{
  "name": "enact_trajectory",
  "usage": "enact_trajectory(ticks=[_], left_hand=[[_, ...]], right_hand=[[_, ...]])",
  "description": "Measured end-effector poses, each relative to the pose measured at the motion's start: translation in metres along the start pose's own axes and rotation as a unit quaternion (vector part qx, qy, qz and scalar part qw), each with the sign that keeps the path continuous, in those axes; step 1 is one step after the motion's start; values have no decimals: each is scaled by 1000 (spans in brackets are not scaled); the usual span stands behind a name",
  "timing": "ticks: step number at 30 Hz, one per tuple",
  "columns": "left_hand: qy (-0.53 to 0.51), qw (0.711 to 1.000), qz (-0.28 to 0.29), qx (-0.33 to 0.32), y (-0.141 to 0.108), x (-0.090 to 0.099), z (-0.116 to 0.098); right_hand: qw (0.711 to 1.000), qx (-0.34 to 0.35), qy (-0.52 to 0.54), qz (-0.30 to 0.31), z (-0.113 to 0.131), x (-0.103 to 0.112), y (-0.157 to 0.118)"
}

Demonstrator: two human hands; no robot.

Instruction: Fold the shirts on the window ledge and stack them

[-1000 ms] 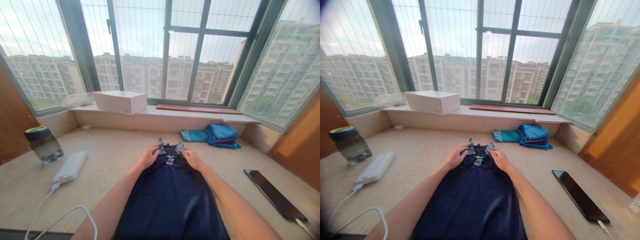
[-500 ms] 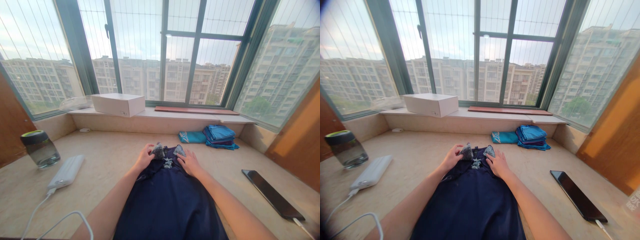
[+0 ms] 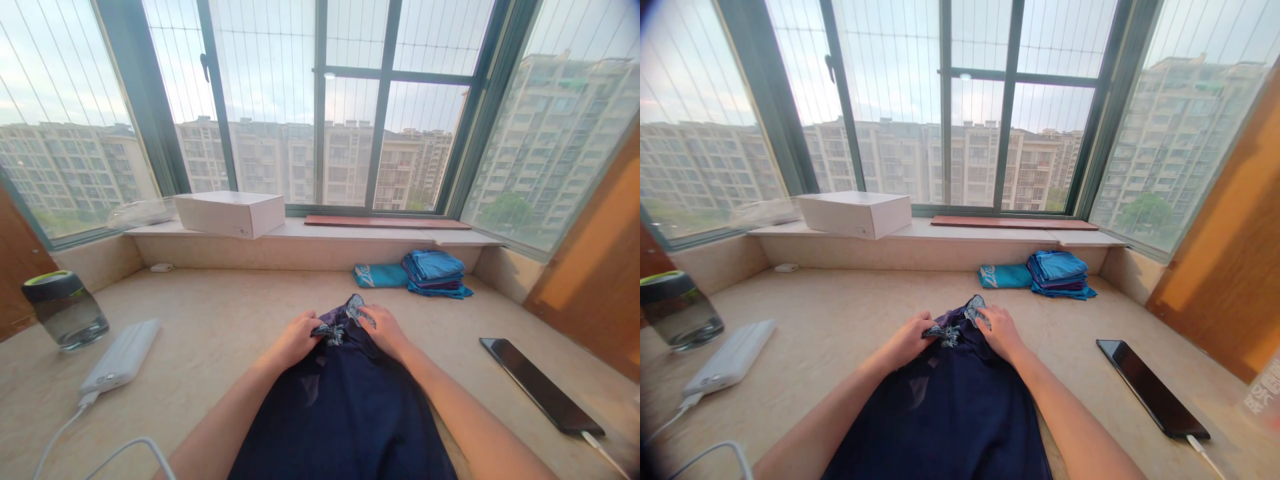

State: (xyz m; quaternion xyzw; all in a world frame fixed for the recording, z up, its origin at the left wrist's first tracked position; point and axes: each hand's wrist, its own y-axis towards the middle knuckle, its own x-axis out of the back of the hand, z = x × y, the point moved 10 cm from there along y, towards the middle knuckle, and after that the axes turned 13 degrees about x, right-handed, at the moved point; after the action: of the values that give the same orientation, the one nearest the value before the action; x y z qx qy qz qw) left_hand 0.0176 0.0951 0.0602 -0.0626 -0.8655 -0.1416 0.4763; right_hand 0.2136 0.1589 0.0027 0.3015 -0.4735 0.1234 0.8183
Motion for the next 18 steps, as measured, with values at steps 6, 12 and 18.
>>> enact_trajectory(ticks=[6,12,18], left_hand=[[-13,977,-5,-211,-31,10,-46],[-7,954,-19,-298,-44,9,-62],[19,967,74,-243,-37,-20,-52]], right_hand=[[997,-41,23,-69,-21,12,-3],[998,-24,18,-54,-17,9,-2],[999,30,-9,-43,2,11,-1]])
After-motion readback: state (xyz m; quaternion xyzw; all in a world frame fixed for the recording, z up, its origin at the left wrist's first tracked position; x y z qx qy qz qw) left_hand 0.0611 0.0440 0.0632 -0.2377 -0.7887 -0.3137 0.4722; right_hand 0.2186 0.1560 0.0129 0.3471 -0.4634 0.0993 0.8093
